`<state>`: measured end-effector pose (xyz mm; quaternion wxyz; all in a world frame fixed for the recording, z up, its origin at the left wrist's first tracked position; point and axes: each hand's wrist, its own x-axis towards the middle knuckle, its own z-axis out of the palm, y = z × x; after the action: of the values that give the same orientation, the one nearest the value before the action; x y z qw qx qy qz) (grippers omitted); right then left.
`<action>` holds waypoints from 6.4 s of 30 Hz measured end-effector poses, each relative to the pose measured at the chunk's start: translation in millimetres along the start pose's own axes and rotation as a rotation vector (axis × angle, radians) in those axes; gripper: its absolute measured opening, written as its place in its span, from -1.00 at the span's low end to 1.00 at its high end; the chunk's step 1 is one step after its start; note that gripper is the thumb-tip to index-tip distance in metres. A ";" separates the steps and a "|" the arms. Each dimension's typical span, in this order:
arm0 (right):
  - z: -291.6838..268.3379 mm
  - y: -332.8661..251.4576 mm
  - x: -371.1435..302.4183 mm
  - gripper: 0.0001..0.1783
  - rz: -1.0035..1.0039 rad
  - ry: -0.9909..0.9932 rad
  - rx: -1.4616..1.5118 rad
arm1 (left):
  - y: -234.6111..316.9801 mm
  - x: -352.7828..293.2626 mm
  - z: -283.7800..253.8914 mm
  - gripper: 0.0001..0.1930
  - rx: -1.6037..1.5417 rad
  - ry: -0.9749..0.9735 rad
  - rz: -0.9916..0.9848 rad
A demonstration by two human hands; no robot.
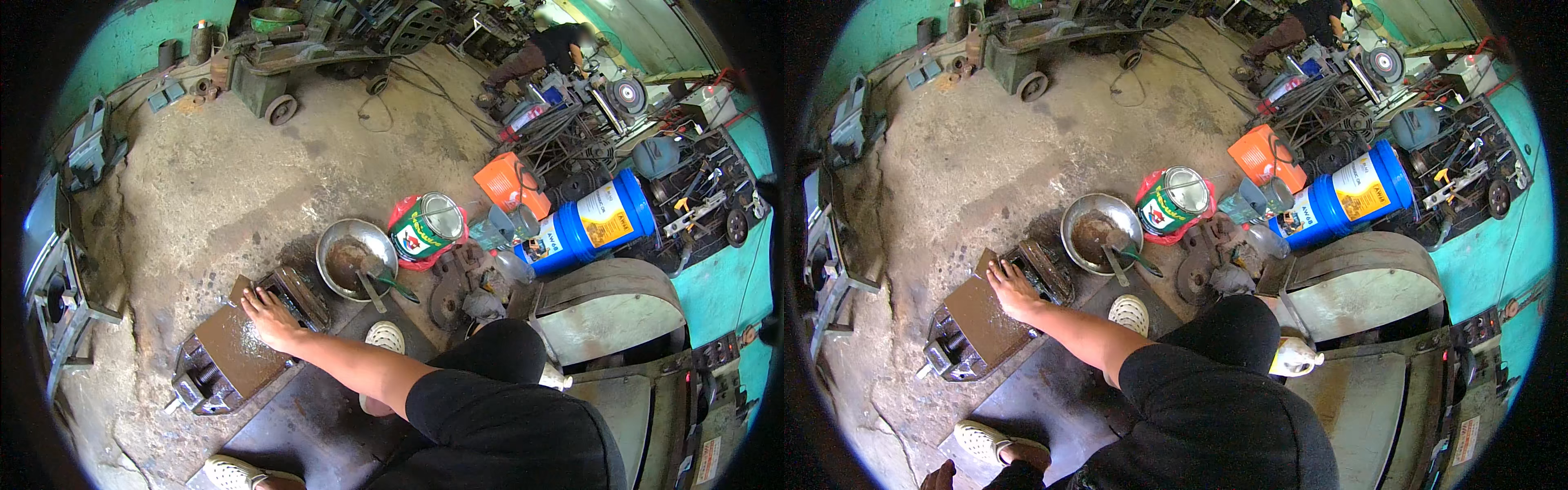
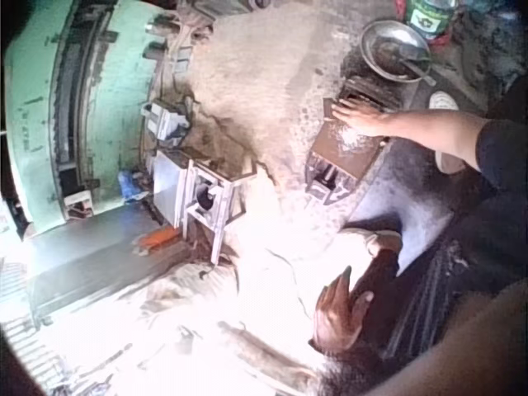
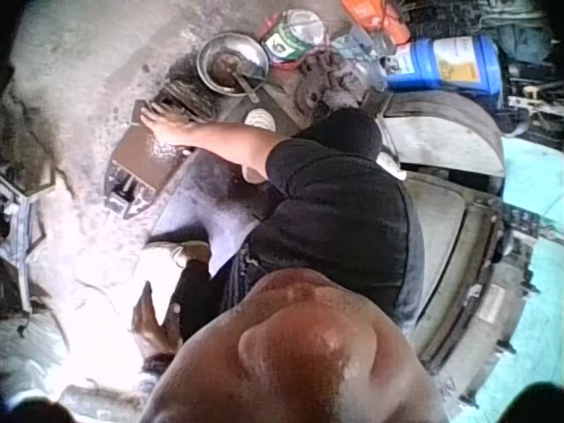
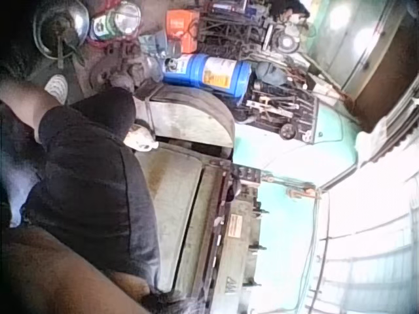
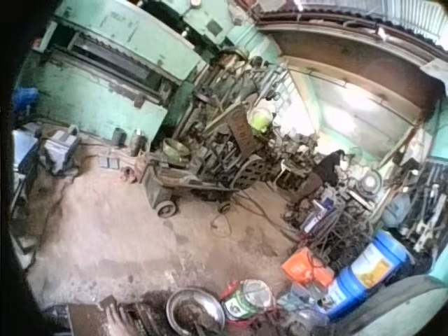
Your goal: The person repeatedly wipes and scrubs a rectangular metal part clamped in a bench vise using a brush and their hand. They dip the brush into a nearby bowl to apply liquid and continue scrubbing the same surface area throughout the clip.
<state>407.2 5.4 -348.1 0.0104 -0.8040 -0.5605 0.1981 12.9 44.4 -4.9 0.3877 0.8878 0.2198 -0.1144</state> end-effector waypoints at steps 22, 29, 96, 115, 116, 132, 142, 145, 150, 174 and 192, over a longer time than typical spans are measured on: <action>-7.7 -11.7 5.9 -0.41 0.046 0.101 -0.069 | 15.7 -13.1 0.8 -0.38 0.013 0.021 0.064; -9.6 -21.2 2.3 -0.42 0.061 0.134 -0.139 | 19.9 -16.4 1.7 -0.40 0.006 0.063 0.095; 35.9 -129.2 -58.0 0.22 -0.229 -0.213 -0.147 | 18.4 8.6 -5.7 -0.24 0.091 0.007 -0.106; 26.3 -114.8 -19.8 0.17 -0.212 0.036 -0.077 | 25.1 10.6 -0.7 -0.25 0.134 0.030 -0.039; 21.8 -116.3 -9.3 0.18 -0.173 0.054 -0.095 | 26.5 9.8 -0.2 -0.25 0.120 0.027 -0.062; 9.6 -65.4 -47.3 0.25 -0.126 -0.048 -0.113 | 22.2 9.8 -3.5 -0.21 0.138 0.020 -0.078; -1.9 -36.7 -32.4 0.25 -0.055 -0.022 -0.235 | 22.5 9.1 -1.4 -0.24 0.102 -0.001 -0.053; 4.8 -37.7 -54.7 0.27 -0.085 -0.067 -0.242 | 20.6 8.3 -3.2 -0.24 0.104 0.016 -0.086; 8.6 -33.8 -70.2 0.27 -0.099 -0.142 -0.213 | 18.8 11.7 -3.7 -0.25 0.105 0.002 -0.021; 9.3 -21.9 -89.0 0.26 -0.117 -0.221 -0.278 | 24.6 10.3 -1.9 -0.24 0.060 0.010 -0.083; 12.8 -29.4 -80.1 0.27 -0.098 -0.113 -0.127 | 19.2 11.4 1.2 -0.17 0.073 -0.001 0.054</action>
<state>353.1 -58.8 -328.3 -0.0628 -0.7622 -0.6104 0.2064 32.0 35.4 2.3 0.3583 0.9069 0.1912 -0.1123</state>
